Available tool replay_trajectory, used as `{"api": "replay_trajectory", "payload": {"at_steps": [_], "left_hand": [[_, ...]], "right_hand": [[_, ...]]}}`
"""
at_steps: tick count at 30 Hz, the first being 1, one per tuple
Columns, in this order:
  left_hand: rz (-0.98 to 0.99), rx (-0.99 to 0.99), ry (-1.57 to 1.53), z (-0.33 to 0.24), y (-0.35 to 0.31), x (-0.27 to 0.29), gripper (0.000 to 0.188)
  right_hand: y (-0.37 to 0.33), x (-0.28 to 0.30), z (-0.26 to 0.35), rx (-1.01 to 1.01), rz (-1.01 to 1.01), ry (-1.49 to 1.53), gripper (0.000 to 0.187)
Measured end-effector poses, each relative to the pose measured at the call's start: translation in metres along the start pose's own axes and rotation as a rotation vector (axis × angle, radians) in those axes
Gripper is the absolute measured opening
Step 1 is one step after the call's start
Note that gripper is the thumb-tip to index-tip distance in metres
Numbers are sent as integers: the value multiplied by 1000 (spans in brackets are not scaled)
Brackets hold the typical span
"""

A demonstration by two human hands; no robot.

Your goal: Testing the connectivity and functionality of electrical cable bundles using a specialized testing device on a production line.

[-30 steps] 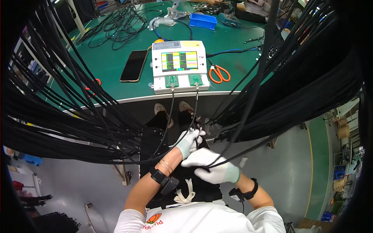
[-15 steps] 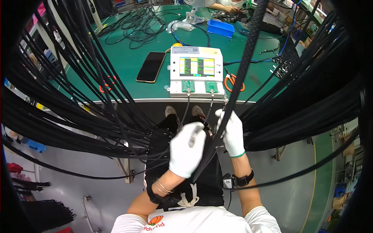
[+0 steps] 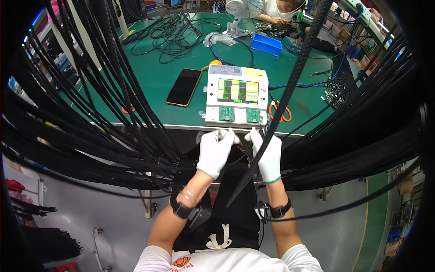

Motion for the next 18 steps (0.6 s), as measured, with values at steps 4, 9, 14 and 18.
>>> {"api": "replay_trajectory", "payload": {"at_steps": [4, 9, 14, 18], "left_hand": [[-23, -116, 315, -14, -24, -11, 23], [90, 15, 237, 6, -13, -25, 26], [-14, 30, -110, 13, -11, -6, 19], [-64, -87, 12, -2, -5, 6, 21]], "right_hand": [[-21, -15, -2, -13, 87, 56, 27], [-38, -37, 7, 70, 164, 4, 48], [-36, -23, 16, 164, 12, -125, 39], [-22, -14, -1, -9, 11, -14, 29]]}}
Point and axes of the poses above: each hand's wrist, its own y-axis towards the middle knuckle, its own x-axis out of the back of the hand, z = x × y, the point moved 9 cm from there along y, towards the middle knuckle, and after that the axes turned 15 degrees about z, right-handed, at the moved point
